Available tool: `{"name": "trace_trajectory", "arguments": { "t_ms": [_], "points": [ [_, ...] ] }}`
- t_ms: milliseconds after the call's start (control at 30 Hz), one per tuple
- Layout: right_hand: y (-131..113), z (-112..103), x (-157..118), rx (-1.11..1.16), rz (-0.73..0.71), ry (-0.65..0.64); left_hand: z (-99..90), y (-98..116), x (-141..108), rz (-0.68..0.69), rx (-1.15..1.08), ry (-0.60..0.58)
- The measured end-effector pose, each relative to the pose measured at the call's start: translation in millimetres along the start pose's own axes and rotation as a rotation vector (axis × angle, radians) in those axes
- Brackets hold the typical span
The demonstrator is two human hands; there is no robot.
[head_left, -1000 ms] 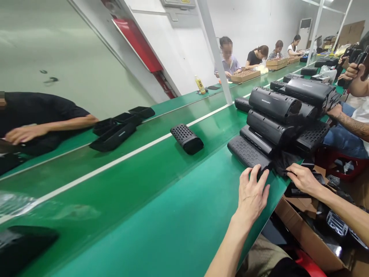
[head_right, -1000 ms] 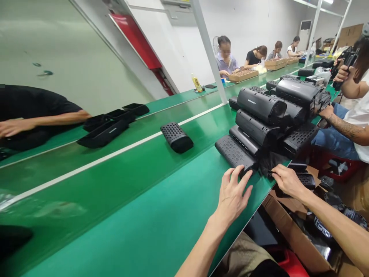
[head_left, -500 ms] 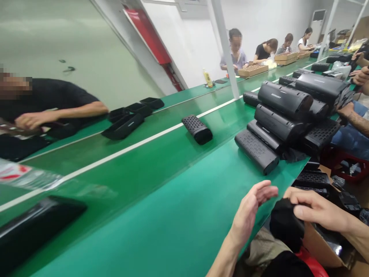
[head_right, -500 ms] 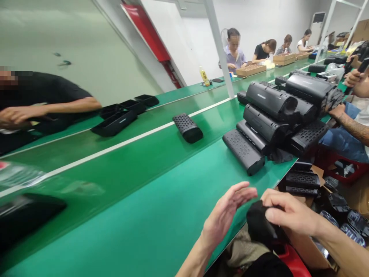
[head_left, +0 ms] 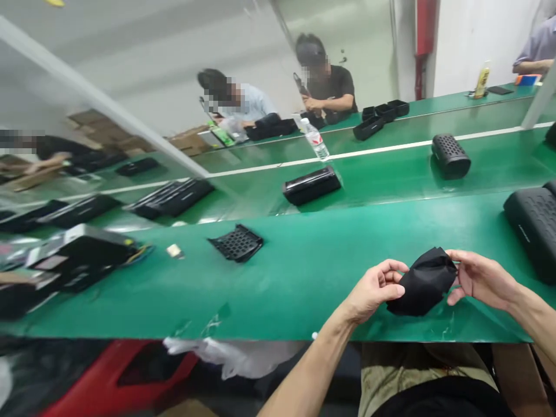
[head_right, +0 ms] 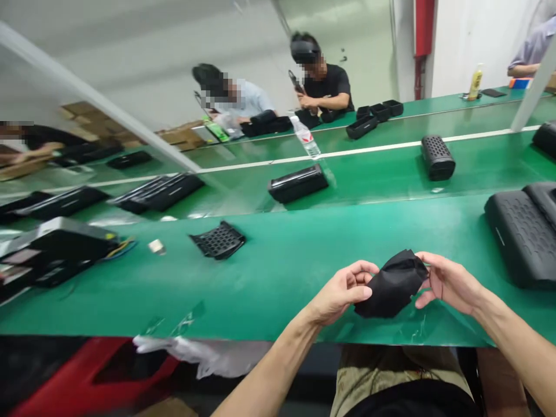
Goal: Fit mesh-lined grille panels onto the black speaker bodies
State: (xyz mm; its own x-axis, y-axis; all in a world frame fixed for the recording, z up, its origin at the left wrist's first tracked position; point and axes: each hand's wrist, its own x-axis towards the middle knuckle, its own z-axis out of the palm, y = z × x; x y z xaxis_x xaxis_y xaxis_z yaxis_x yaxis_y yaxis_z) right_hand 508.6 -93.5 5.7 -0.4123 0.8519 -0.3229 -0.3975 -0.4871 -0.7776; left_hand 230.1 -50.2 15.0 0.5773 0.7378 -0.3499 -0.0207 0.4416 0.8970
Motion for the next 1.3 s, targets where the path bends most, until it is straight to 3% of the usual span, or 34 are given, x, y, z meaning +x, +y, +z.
{"name": "trace_trajectory", "arguments": {
  "t_ms": [67, 133, 233, 300, 367, 467, 567, 667, 800, 1000, 1133, 1200, 1300],
  "points": [
    [-3, 4, 19, -0.21, -0.041, -0.004, -11.6, 13, -1, 0.063, 0.128, 0.023],
    [-8, 7, 38, -0.5, -0.184, 0.049, -20.5, 28, 0, 0.19, 0.354, 0.083],
    [-14, 4, 58, -0.723, -0.422, 0.133, -27.8, 42, -1, 0.546, 0.897, 0.211],
    [-12, -5, 58, -0.897, -0.57, 0.134, -29.5, 37, -6, 0.763, 1.263, 0.194],
    [-4, -20, 46, -1.186, -0.683, 0.089, -30.4, 20, -17, 0.867, 1.467, 0.092],
    [10, -39, 18, -1.48, -0.665, 0.066, -34.4, -14, -36, 0.894, 1.392, 0.064],
    [12, -44, 4, -1.494, -0.614, 0.199, -46.9, -33, -44, 0.868, 1.227, 0.234],
    [4, -34, 18, -1.484, -0.591, 0.277, -65.4, -35, -36, 0.814, 1.176, 0.41],
    [-3, -18, 49, -1.526, -0.542, 0.263, -82.4, -36, -19, 0.744, 1.178, 0.509],
    [3, -16, 67, -1.589, -0.451, 0.255, -82.5, -50, -18, 0.697, 1.197, 0.546],
    [1, -18, 72, -1.623, -0.493, 0.26, -79.6, -49, -24, 0.684, 1.188, 0.529],
    [-1, -17, 71, -1.633, -0.537, 0.187, -78.6, -46, -27, 0.679, 1.202, 0.5],
    [-3, -15, 65, -1.677, -0.52, -0.021, -77.3, -45, -28, 0.679, 1.249, 0.406]
  ]
}}
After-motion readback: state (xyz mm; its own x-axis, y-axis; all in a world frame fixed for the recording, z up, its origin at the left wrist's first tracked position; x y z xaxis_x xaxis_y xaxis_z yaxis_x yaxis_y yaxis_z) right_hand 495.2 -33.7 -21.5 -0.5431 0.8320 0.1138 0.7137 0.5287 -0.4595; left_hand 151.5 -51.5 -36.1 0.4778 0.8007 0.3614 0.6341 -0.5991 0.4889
